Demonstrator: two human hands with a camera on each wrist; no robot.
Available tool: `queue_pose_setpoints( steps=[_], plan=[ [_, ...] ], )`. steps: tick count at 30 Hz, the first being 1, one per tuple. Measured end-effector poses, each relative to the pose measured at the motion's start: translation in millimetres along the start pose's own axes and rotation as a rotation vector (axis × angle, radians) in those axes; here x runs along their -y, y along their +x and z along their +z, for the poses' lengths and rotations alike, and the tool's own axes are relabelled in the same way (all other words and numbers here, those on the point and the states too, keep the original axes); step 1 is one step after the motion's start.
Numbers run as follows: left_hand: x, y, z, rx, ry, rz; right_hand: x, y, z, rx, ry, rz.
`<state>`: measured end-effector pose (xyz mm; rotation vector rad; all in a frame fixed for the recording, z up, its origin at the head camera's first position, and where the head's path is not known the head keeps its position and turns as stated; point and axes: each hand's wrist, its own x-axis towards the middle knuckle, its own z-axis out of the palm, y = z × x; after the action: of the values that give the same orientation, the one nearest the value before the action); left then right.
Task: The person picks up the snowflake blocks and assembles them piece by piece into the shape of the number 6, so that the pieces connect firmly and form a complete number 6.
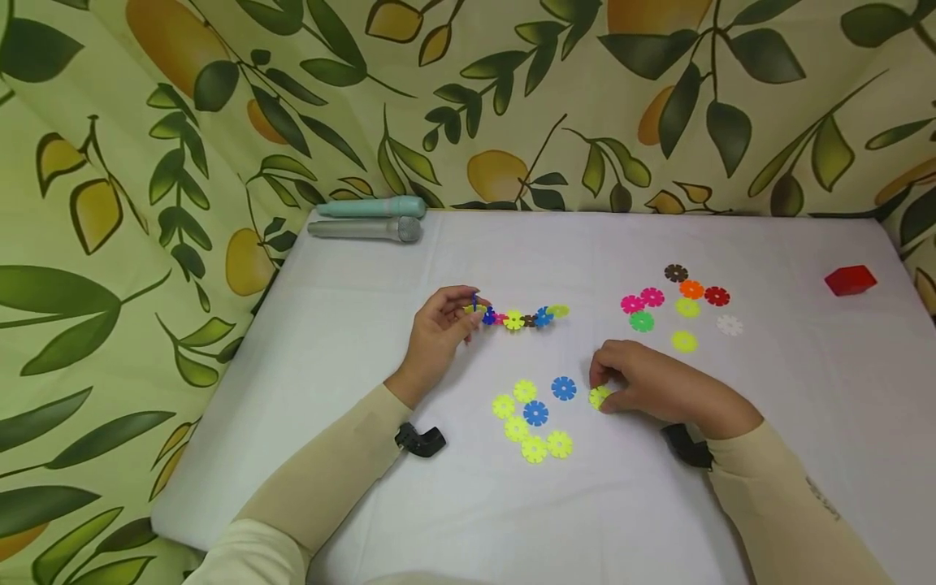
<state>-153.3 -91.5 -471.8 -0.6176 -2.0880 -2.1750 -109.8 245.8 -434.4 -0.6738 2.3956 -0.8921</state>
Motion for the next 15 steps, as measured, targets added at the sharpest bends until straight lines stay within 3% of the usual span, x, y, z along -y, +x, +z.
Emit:
queue_pose_setpoints(
  steps=[6,13,15],
  plan=[
    [0.8,-1.5,-0.2,-0.010,0.015,-0.004,5,2.7,5,-0.081,0.007,0.003],
    [-0.1,-2.0,0.8,-0.002,0.038,0.002,13,11.0,11,-0.358,-0.015,-0.201],
    [-0.5,-2.1,0.7,-0.003,0.045,0.002,18,14.2,10,-0.404,-0.012,-0.217]
  ],
)
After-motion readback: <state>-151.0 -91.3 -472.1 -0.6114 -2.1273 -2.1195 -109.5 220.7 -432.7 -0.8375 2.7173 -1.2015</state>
